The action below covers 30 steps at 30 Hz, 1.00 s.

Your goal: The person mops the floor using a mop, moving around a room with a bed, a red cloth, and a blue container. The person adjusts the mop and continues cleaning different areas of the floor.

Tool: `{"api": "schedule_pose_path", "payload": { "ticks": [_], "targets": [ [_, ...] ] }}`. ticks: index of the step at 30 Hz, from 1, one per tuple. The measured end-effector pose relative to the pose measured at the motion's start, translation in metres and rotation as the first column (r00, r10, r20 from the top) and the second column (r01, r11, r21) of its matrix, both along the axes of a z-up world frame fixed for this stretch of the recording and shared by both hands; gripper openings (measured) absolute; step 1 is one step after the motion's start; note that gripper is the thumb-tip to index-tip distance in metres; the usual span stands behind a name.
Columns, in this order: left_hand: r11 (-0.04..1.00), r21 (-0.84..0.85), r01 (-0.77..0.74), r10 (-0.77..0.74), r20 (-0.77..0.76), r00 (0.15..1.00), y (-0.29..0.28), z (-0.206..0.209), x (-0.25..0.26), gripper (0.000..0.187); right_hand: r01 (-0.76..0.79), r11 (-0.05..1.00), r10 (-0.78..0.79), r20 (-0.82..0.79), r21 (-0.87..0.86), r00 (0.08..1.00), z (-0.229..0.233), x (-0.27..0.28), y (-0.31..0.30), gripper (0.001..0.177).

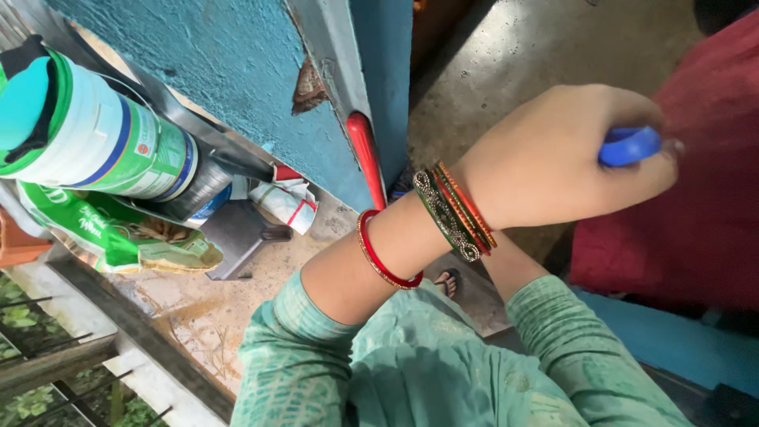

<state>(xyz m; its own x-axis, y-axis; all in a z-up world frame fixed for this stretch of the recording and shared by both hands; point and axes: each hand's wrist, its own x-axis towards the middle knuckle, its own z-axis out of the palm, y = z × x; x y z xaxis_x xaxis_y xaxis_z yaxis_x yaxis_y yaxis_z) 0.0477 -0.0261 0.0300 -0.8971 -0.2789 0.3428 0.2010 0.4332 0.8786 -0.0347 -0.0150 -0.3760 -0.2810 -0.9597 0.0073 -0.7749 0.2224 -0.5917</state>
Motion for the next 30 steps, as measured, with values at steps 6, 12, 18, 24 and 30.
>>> {"api": "schedule_pose_path", "payload": {
  "ticks": [6, 12, 18, 24, 30],
  "targets": [
    [0.946, -0.179, -0.271, 0.178, -0.414, 0.893, 0.002, -0.034, -0.011, 0.046, 0.025, 1.000, -0.025, 0.064, -0.012, 0.998, -0.009, -0.011, 0.004, 0.024],
    [0.652, -0.417, -0.633, 0.340, -0.585, 0.736, -0.055, -0.071, -0.046, 0.039, 0.119, 0.992, -0.122, 0.138, 0.031, 0.983, 0.000, -0.028, 0.016, 0.026],
    [0.551, -0.453, -0.701, 0.351, -0.636, 0.687, -0.081, -0.097, -0.078, 0.032, 0.314, 0.934, -0.357, 0.372, 0.173, 0.857, 0.028, -0.044, 0.040, 0.025],
    [0.594, -0.434, -0.678, 0.429, -0.541, 0.723, -0.092, -0.128, -0.092, 0.038, 0.316, 0.887, -0.381, 0.146, 0.337, 0.913, 0.031, -0.064, 0.081, 0.035],
    [0.765, -0.265, -0.587, 0.434, -0.462, 0.774, -0.055, -0.169, -0.106, 0.077, 0.507, 0.797, -0.516, -0.068, 0.329, 0.854, 0.015, -0.091, 0.157, 0.035]
  ]
}}
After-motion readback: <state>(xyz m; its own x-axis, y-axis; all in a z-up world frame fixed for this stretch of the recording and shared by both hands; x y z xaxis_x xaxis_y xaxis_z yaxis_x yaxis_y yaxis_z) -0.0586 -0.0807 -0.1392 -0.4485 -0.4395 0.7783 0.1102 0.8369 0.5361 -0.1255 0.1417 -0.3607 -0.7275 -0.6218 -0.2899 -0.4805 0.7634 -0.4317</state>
